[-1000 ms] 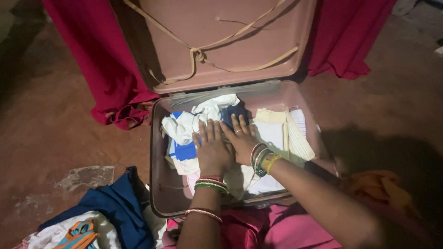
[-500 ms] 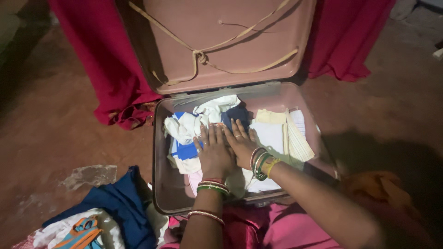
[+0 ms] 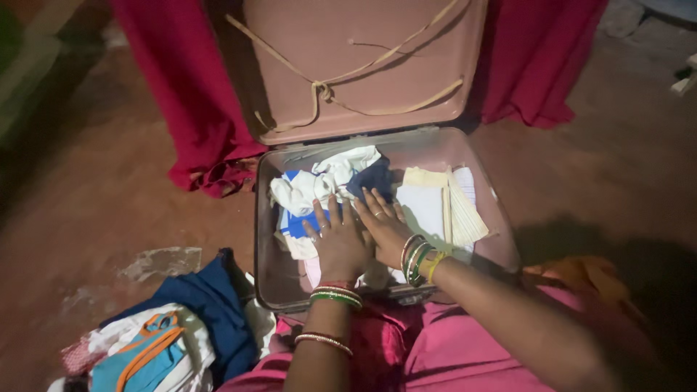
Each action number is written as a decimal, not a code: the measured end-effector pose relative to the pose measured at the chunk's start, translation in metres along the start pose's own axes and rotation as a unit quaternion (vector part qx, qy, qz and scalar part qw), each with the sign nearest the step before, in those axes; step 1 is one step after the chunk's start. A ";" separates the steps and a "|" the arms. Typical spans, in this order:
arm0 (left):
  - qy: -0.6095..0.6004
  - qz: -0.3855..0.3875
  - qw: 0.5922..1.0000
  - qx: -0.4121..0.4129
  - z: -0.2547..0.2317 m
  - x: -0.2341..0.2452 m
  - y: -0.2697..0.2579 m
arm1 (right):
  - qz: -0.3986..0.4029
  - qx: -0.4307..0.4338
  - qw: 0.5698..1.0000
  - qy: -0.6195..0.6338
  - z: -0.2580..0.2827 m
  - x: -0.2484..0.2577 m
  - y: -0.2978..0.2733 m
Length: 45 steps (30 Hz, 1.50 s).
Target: The person sits on the floor and removes folded clothes from an open suitcase, placing them into a growing pile beside the suitcase. The person handles shirts, pants, and patterned garments one by one, stacking them on the floor.
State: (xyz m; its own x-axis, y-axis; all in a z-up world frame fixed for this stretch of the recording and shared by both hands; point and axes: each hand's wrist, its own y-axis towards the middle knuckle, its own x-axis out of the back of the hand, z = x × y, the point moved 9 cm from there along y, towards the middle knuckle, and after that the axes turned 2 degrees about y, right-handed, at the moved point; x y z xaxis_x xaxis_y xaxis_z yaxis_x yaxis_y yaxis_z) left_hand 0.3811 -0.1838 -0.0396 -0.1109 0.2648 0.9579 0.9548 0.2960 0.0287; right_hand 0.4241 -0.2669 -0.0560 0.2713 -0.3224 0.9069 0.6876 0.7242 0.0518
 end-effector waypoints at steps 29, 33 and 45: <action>-0.162 -0.155 0.971 0.083 0.066 0.098 -0.108 | -0.055 0.187 0.979 0.056 0.147 0.029 -0.059; -0.199 -0.190 0.958 0.084 0.088 0.120 -0.118 | -0.060 0.213 0.972 0.077 0.172 0.033 -0.059; -0.258 -0.309 0.913 0.069 0.149 0.152 -0.149 | -0.092 0.284 0.950 0.096 0.257 0.029 -0.051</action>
State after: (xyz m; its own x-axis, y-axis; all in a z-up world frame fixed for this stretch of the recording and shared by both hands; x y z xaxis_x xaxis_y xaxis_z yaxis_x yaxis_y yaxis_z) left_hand 0.1812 -0.0512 0.0591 -0.7661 0.3936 0.5080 0.6253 0.6390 0.4480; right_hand 0.2236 -0.1565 0.0757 0.3375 -0.5413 0.7702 0.2769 0.8390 0.4683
